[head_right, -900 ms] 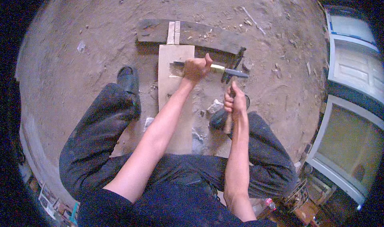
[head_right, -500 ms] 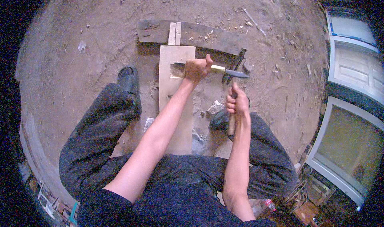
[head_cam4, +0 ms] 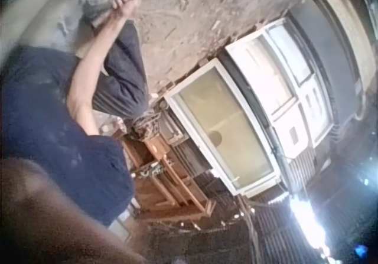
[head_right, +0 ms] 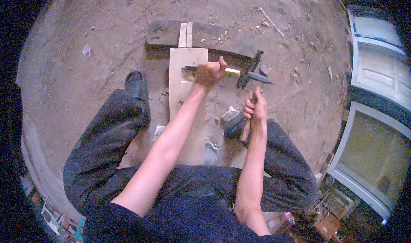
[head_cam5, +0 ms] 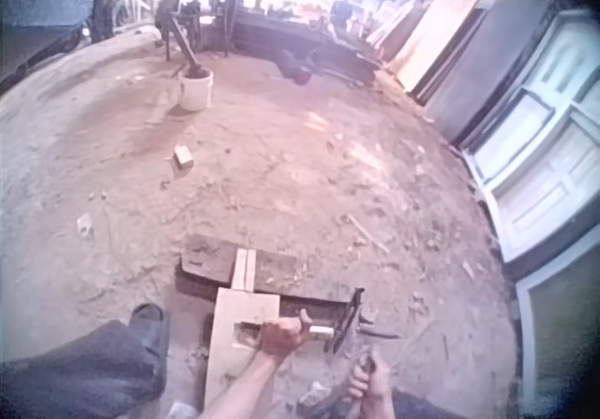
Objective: The person hammers a chisel to carve a hole in a wooden board, uses pliers to place a wooden peg into the opening, and then hammers the peg.
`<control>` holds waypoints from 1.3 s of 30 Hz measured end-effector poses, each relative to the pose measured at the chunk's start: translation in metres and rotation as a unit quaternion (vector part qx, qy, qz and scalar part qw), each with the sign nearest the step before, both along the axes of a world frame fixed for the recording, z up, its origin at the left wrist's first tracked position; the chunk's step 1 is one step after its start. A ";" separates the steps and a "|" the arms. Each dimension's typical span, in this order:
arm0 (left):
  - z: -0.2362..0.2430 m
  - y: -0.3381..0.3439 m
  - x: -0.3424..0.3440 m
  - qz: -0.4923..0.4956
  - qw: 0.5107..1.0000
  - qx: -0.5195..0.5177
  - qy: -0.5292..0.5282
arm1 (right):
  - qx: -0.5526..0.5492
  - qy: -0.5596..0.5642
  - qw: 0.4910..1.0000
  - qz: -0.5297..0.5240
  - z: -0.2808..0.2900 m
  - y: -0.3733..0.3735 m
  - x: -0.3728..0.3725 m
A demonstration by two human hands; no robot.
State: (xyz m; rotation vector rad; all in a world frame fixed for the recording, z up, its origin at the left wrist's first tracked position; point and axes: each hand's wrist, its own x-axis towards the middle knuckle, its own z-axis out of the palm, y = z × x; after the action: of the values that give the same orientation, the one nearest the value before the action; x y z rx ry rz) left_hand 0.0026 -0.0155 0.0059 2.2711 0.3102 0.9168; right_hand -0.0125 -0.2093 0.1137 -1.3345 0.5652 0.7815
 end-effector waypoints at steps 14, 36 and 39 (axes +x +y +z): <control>0.000 0.001 -0.001 0.013 1.000 -0.006 0.000 | -0.009 0.016 0.999 0.038 0.005 0.005 0.013; 0.005 -0.003 -0.001 0.011 0.999 -0.030 -0.021 | -0.027 -0.202 0.901 -0.384 0.007 0.037 0.001; 0.004 -0.002 0.001 0.013 0.999 -0.039 -0.021 | 0.047 0.112 0.991 0.050 0.011 0.000 0.015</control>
State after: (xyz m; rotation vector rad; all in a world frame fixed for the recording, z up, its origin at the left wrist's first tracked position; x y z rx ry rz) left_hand 0.0040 -0.0178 0.0104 2.1795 0.3509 0.9476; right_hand 0.0029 -0.2095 0.1244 -1.2022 0.6333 1.0356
